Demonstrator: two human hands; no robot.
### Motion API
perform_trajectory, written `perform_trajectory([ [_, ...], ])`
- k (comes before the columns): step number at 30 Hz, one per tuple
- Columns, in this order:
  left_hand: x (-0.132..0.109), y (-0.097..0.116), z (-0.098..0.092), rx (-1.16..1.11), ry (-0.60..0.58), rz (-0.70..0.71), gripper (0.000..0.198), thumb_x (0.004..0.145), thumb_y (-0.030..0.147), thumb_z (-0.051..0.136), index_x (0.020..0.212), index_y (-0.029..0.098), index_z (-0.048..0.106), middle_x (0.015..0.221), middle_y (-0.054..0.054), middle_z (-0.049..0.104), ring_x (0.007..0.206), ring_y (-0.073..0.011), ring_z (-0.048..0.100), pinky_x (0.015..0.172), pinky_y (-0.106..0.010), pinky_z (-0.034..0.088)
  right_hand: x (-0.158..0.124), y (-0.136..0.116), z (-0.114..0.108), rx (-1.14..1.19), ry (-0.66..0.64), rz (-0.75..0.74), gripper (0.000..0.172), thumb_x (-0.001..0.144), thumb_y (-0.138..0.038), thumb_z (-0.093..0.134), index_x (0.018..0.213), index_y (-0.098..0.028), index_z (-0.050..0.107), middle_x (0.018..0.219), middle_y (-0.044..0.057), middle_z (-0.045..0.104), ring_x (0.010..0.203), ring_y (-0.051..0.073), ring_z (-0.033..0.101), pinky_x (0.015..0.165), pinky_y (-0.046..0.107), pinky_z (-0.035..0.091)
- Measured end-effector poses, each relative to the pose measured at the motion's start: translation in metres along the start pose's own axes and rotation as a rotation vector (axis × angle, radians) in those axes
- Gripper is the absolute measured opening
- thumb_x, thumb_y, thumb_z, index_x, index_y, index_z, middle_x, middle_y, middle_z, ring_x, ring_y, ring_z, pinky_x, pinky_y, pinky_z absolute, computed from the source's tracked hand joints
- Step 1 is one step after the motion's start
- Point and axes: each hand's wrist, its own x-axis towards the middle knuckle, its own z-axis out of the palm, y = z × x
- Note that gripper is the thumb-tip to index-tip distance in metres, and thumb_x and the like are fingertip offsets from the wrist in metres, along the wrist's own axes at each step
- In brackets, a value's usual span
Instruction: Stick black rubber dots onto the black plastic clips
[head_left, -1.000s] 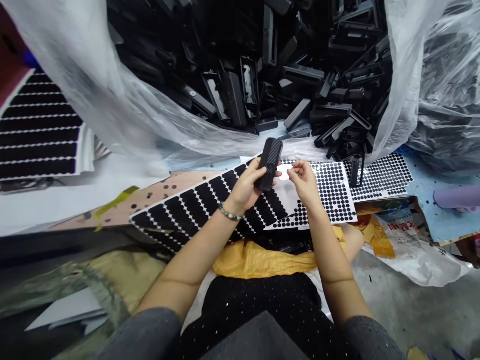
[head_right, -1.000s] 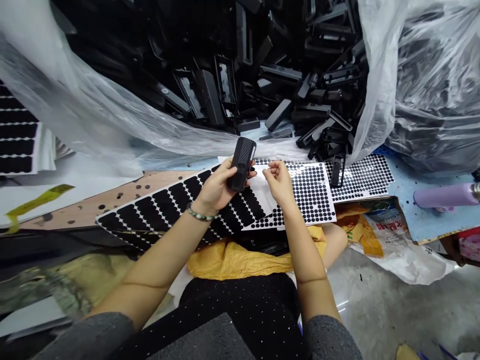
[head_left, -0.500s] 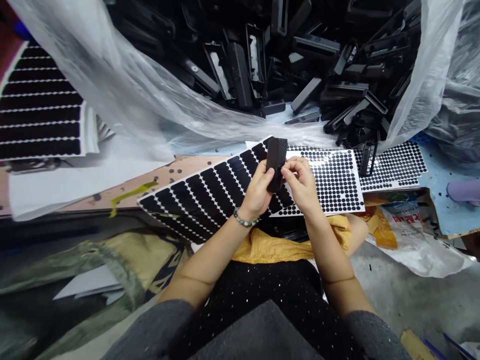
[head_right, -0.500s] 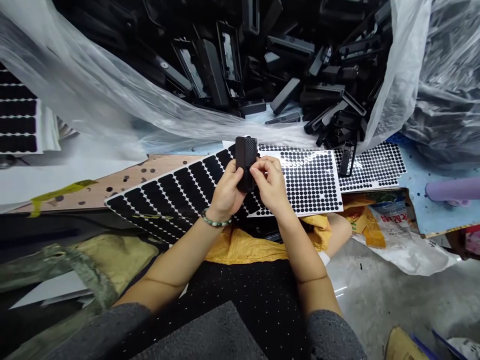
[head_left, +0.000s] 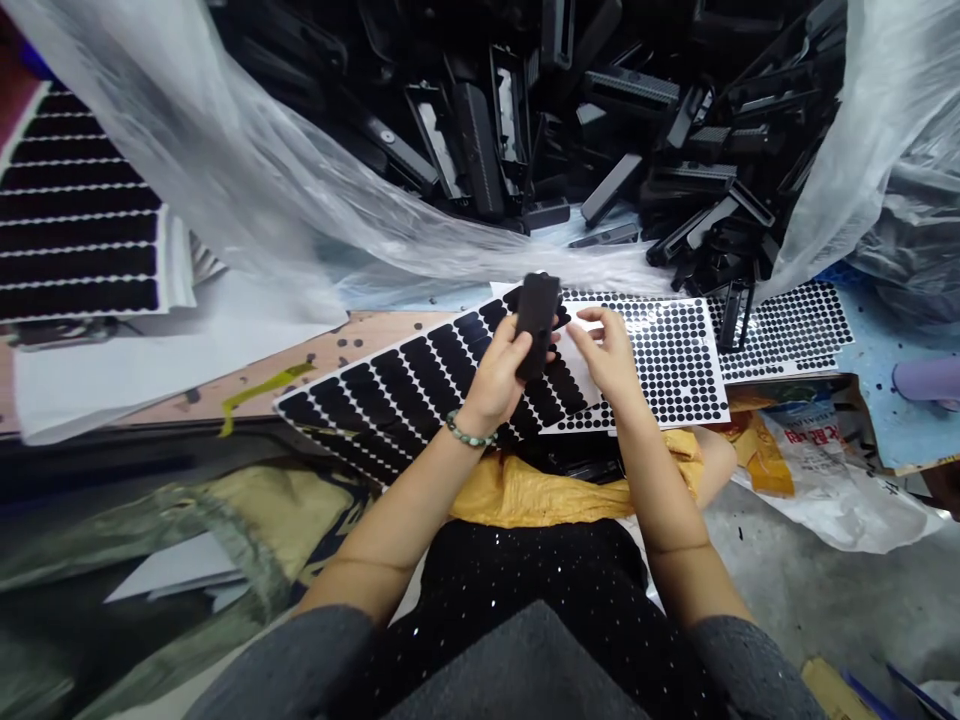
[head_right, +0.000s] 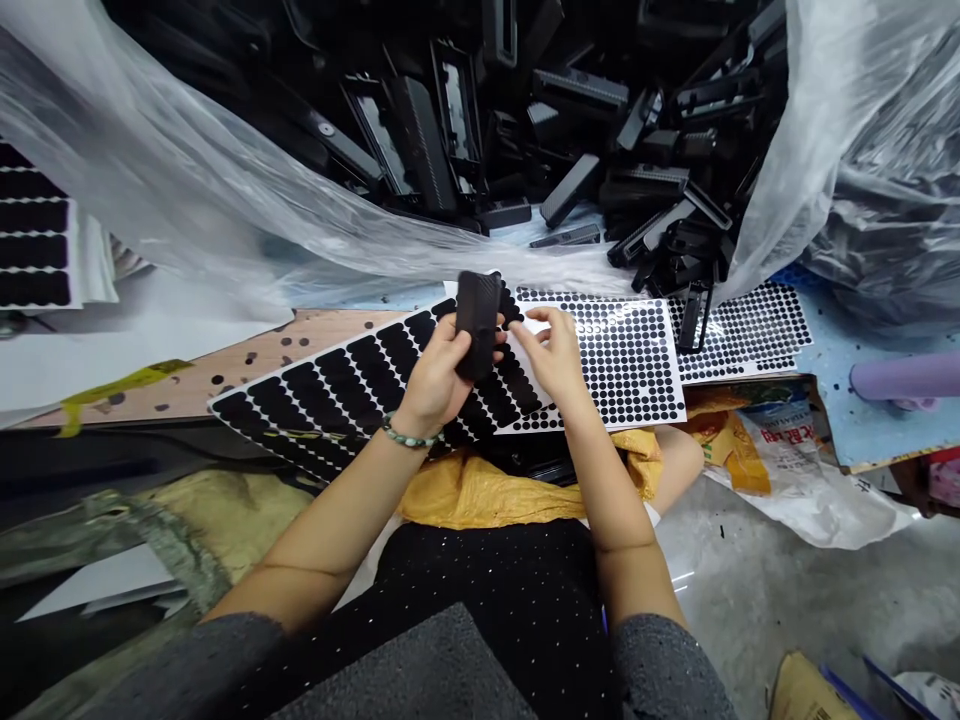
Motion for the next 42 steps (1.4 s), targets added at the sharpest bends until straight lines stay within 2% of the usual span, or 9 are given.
perform_trajectory([
  [3, 0.02, -0.001, -0.005, 0.009, 0.096, -0.042, 0.03, 0.085, 0.046, 0.065, 0.106, 0.026, 0.056, 0.11, -0.003, 0.071, 0.102, -0.017, 0.069, 0.083, -0.027, 0.058, 0.013, 0.002, 0.005, -0.227, 0.026, -0.052, 0.012, 0.081, -0.027, 0.068, 0.086, -0.021, 0.059, 0.115, 0.009, 0.053, 0.093, 0.019, 0.056, 0.092, 0.039, 0.05],
  [5, 0.033, -0.004, -0.007, 0.011, 0.149, -0.103, 0.022, 0.087, 0.039, 0.062, 0.103, 0.025, 0.055, 0.105, -0.003, 0.072, 0.098, -0.016, 0.07, 0.082, -0.027, 0.058, 0.013, -0.001, 0.009, -0.333, -0.033, -0.137, 0.006, 0.082, -0.017, 0.062, 0.079, -0.02, 0.058, 0.117, 0.012, 0.053, 0.106, 0.025, 0.055, 0.099, 0.044, 0.046],
  [8, 0.042, -0.006, -0.011, -0.076, 0.164, -0.141, 0.018, 0.086, 0.031, 0.063, 0.101, 0.024, 0.055, 0.102, -0.002, 0.071, 0.1, -0.0165, 0.07, 0.087, -0.03, 0.058, 0.005, -0.004, 0.009, -0.244, -0.069, -0.214, 0.012, 0.083, -0.017, 0.058, 0.073, -0.021, 0.056, 0.11, 0.011, 0.057, 0.107, 0.025, 0.054, 0.098, 0.045, 0.046],
  [12, 0.028, 0.0, -0.011, -0.195, 0.024, -0.041, 0.039, 0.074, 0.022, 0.076, 0.108, 0.025, 0.057, 0.117, -0.002, 0.068, 0.119, -0.0192, 0.063, 0.103, -0.032, 0.051, -0.008, -0.005, -0.001, 0.197, 0.035, -0.081, 0.019, 0.081, -0.036, 0.065, 0.072, -0.023, 0.056, 0.107, 0.006, 0.058, 0.106, 0.021, 0.057, 0.093, 0.04, 0.05],
  [15, 0.012, 0.005, -0.005, -0.217, -0.041, 0.027, 0.049, 0.067, 0.021, 0.082, 0.108, 0.03, 0.057, 0.124, 0.001, 0.066, 0.125, -0.0203, 0.06, 0.103, -0.034, 0.051, -0.015, -0.009, -0.005, 0.396, 0.038, -0.029, 0.027, 0.078, -0.045, 0.069, 0.07, -0.022, 0.058, 0.111, 0.006, 0.058, 0.112, 0.021, 0.057, 0.097, 0.041, 0.049],
  [22, -0.003, 0.01, 0.008, -0.13, -0.007, 0.063, 0.049, 0.064, 0.027, 0.086, 0.101, 0.03, 0.055, 0.126, 0.002, 0.065, 0.113, -0.0209, 0.064, 0.084, -0.033, 0.06, -0.023, -0.022, -0.002, 0.289, 0.063, -0.108, 0.029, 0.079, -0.048, 0.069, 0.068, -0.023, 0.058, 0.112, 0.004, 0.055, 0.109, 0.02, 0.056, 0.101, 0.042, 0.048],
  [30, -0.007, 0.012, 0.014, -0.167, -0.03, 0.139, 0.044, 0.067, 0.019, 0.084, 0.099, 0.03, 0.055, 0.121, 0.003, 0.066, 0.111, -0.0196, 0.064, 0.087, -0.036, 0.06, -0.027, -0.025, -0.003, 0.341, 0.084, -0.11, 0.027, 0.079, -0.044, 0.068, 0.068, -0.023, 0.057, 0.111, 0.005, 0.054, 0.108, 0.02, 0.055, 0.105, 0.044, 0.046],
  [36, -0.008, 0.013, 0.013, -0.146, -0.031, 0.146, 0.045, 0.067, 0.02, 0.083, 0.1, 0.03, 0.054, 0.122, 0.002, 0.064, 0.116, -0.0213, 0.062, 0.089, -0.037, 0.06, -0.027, -0.028, -0.003, 0.316, 0.108, -0.125, 0.026, 0.078, -0.043, 0.07, 0.066, -0.023, 0.057, 0.108, 0.005, 0.054, 0.107, 0.02, 0.055, 0.104, 0.044, 0.047],
  [42, -0.011, 0.016, 0.018, -0.137, -0.036, 0.159, 0.043, 0.068, 0.023, 0.084, 0.098, 0.031, 0.054, 0.119, 0.004, 0.064, 0.113, -0.0197, 0.064, 0.093, -0.036, 0.059, -0.03, -0.032, -0.006, 0.145, 0.151, -0.219, 0.016, 0.084, -0.036, 0.064, 0.074, -0.024, 0.061, 0.11, 0.004, 0.053, 0.112, 0.023, 0.054, 0.105, 0.049, 0.046],
])
